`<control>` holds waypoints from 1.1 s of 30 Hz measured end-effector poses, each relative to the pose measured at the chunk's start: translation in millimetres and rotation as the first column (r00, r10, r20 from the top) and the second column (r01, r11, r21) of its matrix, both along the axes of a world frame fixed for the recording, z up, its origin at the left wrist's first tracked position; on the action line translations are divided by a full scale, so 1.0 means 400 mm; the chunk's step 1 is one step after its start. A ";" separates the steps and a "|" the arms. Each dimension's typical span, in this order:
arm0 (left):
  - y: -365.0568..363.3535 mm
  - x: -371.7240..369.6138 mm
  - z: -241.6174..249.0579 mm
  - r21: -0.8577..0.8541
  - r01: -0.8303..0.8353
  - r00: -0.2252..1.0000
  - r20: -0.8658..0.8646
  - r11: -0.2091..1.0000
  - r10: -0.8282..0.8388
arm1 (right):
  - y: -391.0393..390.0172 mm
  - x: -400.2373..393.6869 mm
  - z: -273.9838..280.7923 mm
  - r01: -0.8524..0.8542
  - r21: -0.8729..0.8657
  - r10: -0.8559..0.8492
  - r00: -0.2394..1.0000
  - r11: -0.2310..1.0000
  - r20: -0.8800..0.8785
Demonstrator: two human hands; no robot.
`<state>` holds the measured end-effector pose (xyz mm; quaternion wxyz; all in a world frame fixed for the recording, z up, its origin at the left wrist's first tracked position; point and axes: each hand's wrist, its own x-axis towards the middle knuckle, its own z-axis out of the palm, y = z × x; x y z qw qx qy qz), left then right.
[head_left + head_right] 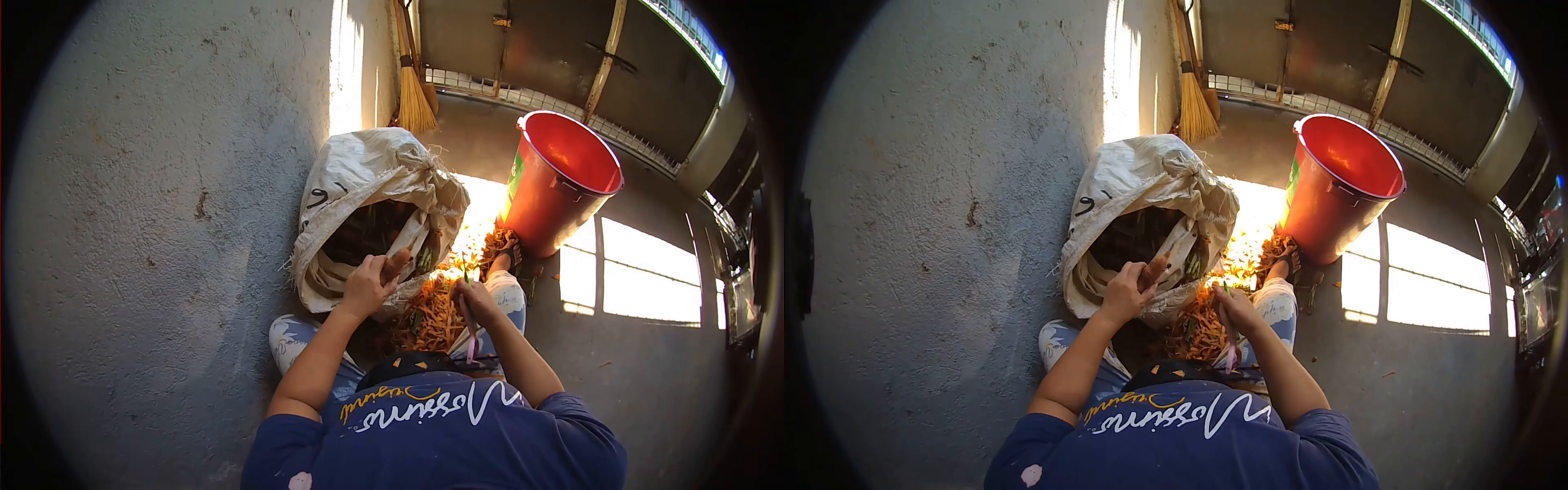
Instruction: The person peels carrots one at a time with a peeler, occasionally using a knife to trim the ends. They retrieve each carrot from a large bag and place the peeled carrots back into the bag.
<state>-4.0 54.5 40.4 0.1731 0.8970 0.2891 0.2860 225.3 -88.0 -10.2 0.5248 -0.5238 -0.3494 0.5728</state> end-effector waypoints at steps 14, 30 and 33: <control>-0.130 -0.042 0.033 -0.546 0.244 0.960 0.254 0.801 -0.119 | 0.006 -0.105 0.166 -0.349 -0.044 0.330 0.828 0.936 0.453; -0.130 -0.034 0.097 -0.189 0.155 0.985 -0.050 0.970 -0.168 | 0.011 -0.113 0.158 -0.216 0.244 0.061 0.853 0.945 0.519; -0.147 -0.001 0.117 0.016 0.238 0.970 -0.061 0.971 -0.236 | 0.017 -0.150 0.174 -0.122 0.296 -0.002 0.922 0.948 0.386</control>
